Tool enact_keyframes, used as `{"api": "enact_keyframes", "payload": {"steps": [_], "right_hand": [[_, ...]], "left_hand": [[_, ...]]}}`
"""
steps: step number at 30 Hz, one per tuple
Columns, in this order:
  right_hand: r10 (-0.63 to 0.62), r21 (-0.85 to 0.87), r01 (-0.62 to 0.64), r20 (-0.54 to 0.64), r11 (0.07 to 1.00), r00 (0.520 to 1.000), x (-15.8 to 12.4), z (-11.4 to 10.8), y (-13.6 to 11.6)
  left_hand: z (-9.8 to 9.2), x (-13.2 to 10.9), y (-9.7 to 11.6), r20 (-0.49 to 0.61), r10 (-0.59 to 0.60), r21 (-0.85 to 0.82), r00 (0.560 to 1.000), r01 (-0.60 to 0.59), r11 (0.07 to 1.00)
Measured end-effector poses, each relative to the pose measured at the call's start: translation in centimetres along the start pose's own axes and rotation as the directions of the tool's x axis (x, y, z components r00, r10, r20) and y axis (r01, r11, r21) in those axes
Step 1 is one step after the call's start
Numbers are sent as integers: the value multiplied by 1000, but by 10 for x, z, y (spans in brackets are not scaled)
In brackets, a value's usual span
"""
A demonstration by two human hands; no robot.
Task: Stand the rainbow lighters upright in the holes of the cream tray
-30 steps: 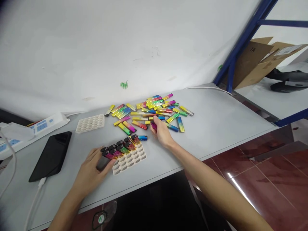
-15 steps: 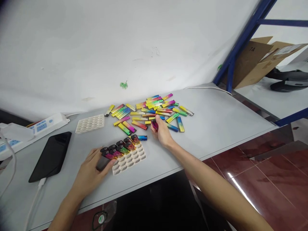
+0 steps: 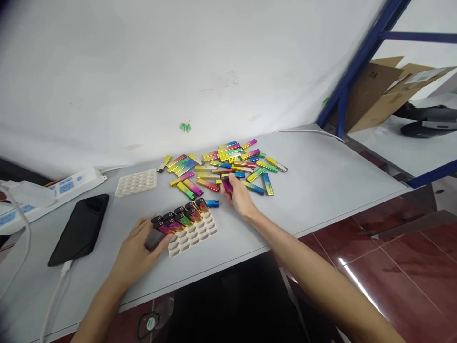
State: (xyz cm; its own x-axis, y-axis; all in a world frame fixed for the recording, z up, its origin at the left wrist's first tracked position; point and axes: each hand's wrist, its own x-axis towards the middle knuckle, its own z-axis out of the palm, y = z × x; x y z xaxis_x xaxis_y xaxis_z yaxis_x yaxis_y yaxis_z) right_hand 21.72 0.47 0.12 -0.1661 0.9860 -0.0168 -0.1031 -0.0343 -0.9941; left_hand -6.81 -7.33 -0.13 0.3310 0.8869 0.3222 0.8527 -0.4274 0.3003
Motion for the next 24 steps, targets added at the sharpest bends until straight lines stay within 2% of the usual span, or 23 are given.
{"api": "enact_keyframes", "payload": {"steps": [4,7,12,18,24], "right_hand": [[-221,-231,205,-43,951,974,-11,4,-5],[-316,-378,276,-49,884,947,-25,6,-10],[-307,-335,291,4,896,952,-43,11,-9],[-320,-349,319,58,881,946,-45,17,-5],[-349,-585,355,129,729,928,-49,20,-6]], "left_hand": [[0,0,1,-1,-17,-13,1000,17,1000],[1,0,1,-8,-27,-16,1000,27,1000],[1,0,1,2,-40,-13,999,40,999],[-1,0,2,-14,-34,-29,999,33,999],[-1,0,2,-25,-23,-44,999,22,999]]}}
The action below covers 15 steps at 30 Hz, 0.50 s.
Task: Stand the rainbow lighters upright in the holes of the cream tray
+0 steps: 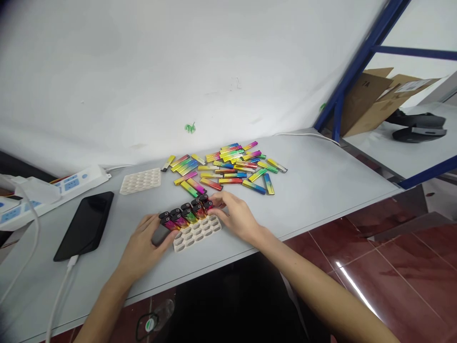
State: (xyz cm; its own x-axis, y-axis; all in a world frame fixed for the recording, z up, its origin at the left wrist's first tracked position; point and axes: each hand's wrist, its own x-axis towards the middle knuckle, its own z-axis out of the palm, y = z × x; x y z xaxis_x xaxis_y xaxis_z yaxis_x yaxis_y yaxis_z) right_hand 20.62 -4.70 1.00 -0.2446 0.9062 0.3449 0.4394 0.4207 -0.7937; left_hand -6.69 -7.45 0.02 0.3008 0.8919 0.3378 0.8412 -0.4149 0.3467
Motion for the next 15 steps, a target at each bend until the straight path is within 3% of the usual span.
{"api": "enact_keyframes", "payload": {"steps": [5,8,11,15], "right_hand": [[-17,-116,17,0,993,1000,1,-5,-1],[-65,-287,50,-41,957,997,6,-12,7],[-99,-490,103,34,865,995,11,-19,18],[-101,-510,152,126,847,987,12,-22,27]], "left_hand": [[1,0,-1,39,-12,6,999,12,1000],[0,0,0,37,-12,2,999,12,1000],[0,-1,0,15,-7,1,1000,7,1000],[1,-1,-1,-4,4,4,1000,-4,1000]]}}
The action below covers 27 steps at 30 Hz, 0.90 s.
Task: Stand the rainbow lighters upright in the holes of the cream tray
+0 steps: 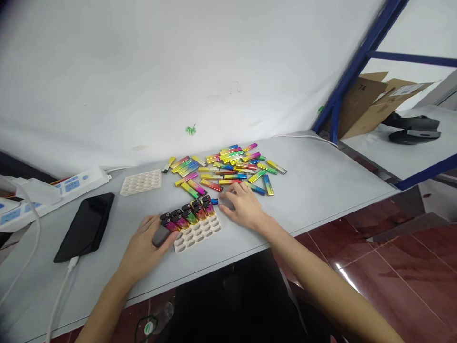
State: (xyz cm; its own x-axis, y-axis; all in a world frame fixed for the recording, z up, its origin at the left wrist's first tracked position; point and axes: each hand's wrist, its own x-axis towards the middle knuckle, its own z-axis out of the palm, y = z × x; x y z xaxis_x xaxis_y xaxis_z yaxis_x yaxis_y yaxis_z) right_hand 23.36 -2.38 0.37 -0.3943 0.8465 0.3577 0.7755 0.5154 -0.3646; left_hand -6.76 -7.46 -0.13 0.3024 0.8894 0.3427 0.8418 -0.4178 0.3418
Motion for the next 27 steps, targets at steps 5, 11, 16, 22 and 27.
{"api": "enact_keyframes", "payload": {"steps": [5,11,16,22,27], "right_hand": [[-35,12,35,49,999,998,3,0,-3],[-81,-11,83,113,997,990,17,6,-5],[20,275,-27,27,961,999,16,5,-2],[390,840,-201,-14,504,921,19,-11,3],[444,889,-219,20,403,896,26,-8,6]], "left_hand": [[1,-1,-1,12,12,-2,1000,-12,1000],[2,0,-1,18,12,7,1000,-12,1000],[1,-1,-1,6,5,32,1000,-5,999],[1,0,-2,32,18,4,999,-18,1000],[0,-1,-4,22,35,18,999,-35,999]]}}
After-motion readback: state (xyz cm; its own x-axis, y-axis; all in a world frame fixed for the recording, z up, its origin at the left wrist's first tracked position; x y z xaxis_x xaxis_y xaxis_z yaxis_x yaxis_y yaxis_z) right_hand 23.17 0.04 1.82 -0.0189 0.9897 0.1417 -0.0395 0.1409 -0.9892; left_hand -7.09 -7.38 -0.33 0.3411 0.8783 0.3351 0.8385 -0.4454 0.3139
